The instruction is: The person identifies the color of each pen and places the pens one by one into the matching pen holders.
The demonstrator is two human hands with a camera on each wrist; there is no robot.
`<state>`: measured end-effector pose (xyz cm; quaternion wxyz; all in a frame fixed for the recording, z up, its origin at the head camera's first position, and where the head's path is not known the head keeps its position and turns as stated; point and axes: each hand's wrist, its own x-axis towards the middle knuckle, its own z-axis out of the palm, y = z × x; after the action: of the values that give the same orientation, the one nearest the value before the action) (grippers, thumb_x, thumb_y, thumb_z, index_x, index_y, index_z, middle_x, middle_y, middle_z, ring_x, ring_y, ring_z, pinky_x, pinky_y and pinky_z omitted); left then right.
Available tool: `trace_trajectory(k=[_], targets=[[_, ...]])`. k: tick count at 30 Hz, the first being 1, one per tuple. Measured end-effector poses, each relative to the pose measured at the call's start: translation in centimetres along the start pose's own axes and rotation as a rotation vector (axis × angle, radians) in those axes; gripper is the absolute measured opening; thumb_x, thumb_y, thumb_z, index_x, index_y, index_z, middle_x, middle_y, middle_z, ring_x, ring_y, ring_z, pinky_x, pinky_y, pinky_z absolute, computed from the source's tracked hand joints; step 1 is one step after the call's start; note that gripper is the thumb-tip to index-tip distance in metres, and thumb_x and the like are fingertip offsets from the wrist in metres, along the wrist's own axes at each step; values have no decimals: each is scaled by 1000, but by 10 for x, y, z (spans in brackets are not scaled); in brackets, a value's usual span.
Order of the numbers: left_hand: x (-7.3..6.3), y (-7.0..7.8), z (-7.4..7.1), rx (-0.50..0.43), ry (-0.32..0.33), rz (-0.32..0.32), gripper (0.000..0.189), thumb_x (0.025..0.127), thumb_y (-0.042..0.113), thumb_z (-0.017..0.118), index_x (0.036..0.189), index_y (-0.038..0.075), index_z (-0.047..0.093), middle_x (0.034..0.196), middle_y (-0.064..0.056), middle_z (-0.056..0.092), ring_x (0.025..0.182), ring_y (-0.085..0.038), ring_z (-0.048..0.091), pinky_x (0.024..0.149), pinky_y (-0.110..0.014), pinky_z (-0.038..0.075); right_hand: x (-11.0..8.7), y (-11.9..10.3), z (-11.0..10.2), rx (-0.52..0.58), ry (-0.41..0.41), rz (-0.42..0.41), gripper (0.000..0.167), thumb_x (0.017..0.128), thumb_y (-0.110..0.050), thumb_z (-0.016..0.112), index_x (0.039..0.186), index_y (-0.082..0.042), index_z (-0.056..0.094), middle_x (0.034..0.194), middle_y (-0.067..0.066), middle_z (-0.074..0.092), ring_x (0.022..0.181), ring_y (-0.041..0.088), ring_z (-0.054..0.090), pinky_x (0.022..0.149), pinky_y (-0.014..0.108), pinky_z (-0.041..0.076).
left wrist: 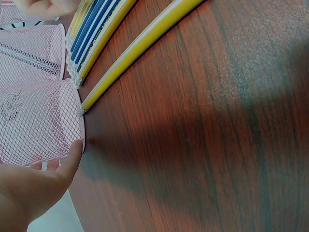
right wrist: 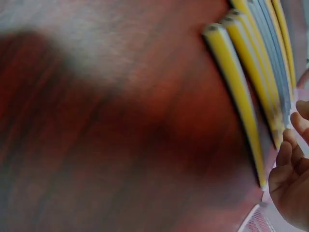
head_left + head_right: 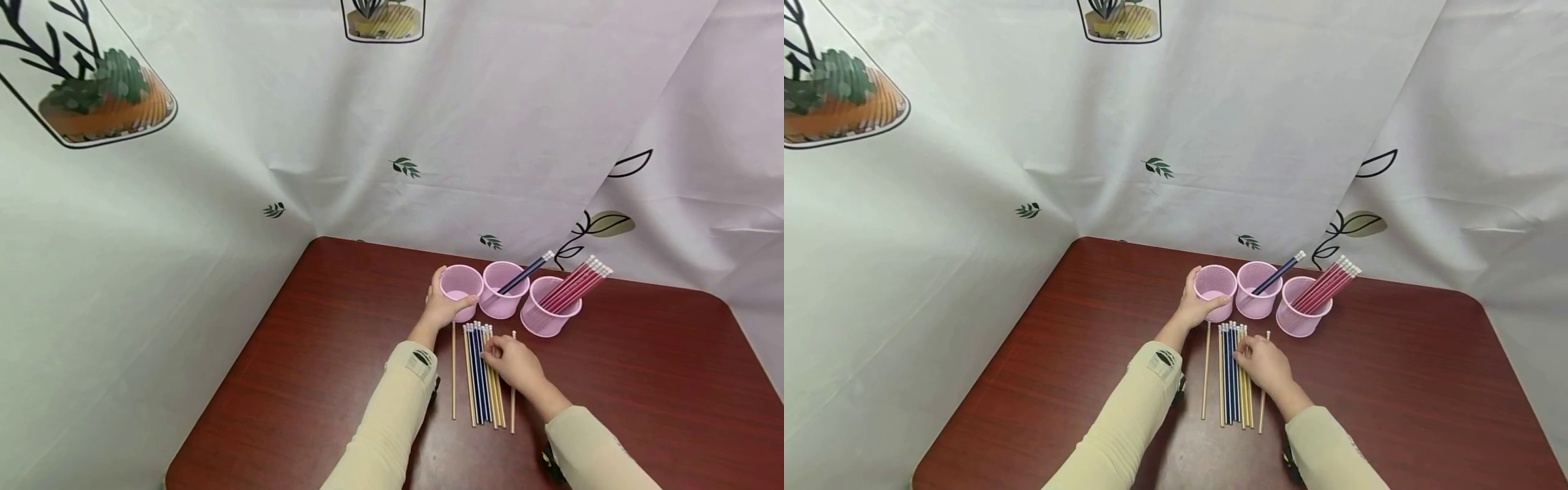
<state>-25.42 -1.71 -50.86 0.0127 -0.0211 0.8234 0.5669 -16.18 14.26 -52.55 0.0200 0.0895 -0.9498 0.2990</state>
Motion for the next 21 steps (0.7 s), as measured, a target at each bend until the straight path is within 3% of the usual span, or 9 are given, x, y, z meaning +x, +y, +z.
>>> trace_trajectory(k=[9, 15, 21], targets=[[0, 0, 0, 0, -1, 1, 96, 65, 32, 84, 141, 30, 27, 137, -14, 37, 121, -34, 36, 94, -49, 35, 2, 2, 5, -133, 18, -33, 19, 75, -23, 73, 71, -18, 56, 72, -1, 52, 65, 23, 56, 52, 37, 42], [0, 1, -1, -3, -4, -3, 96, 65, 31, 84, 142, 30, 27, 137, -14, 37, 121, -34, 35, 95, -49, 35, 5, -1, 5, -216, 1, -89, 20, 74, -21, 72, 71, -18, 52, 69, -1, 47, 57, 21, 50, 49, 36, 40], [0, 1, -1, -4, -4, -10, 96, 65, 32, 84, 142, 31, 27, 137, -14, 37, 121, -34, 36, 95, -48, 34, 7, -2, 4, -255, -40, -83, 18, 74, -18, 67, 71, -16, 49, 69, -1, 49, 58, 19, 48, 50, 36, 39]])
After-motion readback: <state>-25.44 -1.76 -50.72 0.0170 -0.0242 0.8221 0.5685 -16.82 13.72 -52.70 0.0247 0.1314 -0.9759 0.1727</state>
